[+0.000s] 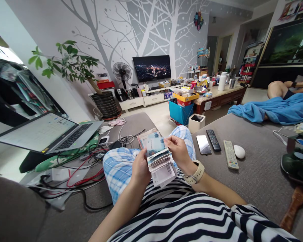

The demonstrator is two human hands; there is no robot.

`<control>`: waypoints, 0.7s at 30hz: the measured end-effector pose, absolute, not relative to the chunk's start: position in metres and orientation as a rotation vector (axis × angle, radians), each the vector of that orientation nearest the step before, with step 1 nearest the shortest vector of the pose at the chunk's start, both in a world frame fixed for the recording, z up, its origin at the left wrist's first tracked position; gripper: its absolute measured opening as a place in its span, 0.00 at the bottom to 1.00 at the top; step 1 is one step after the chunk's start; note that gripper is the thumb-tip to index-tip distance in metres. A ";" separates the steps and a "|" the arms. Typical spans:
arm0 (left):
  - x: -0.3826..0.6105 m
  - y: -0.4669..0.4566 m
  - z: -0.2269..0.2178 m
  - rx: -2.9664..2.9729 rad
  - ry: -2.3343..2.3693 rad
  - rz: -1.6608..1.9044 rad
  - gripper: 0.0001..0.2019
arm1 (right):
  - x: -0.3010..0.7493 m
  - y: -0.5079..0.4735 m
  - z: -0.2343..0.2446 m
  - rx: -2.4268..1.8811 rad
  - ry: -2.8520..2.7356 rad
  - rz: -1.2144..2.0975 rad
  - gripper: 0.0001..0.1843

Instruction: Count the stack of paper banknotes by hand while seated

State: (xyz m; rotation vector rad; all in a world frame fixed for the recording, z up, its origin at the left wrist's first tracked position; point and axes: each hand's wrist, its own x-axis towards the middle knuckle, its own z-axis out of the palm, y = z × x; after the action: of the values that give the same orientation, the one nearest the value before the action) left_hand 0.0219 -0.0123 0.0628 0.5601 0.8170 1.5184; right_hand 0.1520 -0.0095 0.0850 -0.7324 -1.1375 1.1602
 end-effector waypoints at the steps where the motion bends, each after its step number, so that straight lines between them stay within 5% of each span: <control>1: 0.022 -0.012 0.062 0.555 0.814 1.522 0.13 | 0.152 -0.010 0.085 -0.727 -1.139 1.160 0.19; 21: 0.023 -0.015 0.069 0.600 0.772 1.517 0.14 | 0.152 -0.009 0.086 -0.733 -1.161 1.107 0.16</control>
State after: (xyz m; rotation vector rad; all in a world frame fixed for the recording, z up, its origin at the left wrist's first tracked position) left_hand 0.0228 -0.0148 0.0691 0.5999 0.7715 1.5169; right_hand 0.1516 -0.0092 0.0863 -0.7334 -1.1614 1.1068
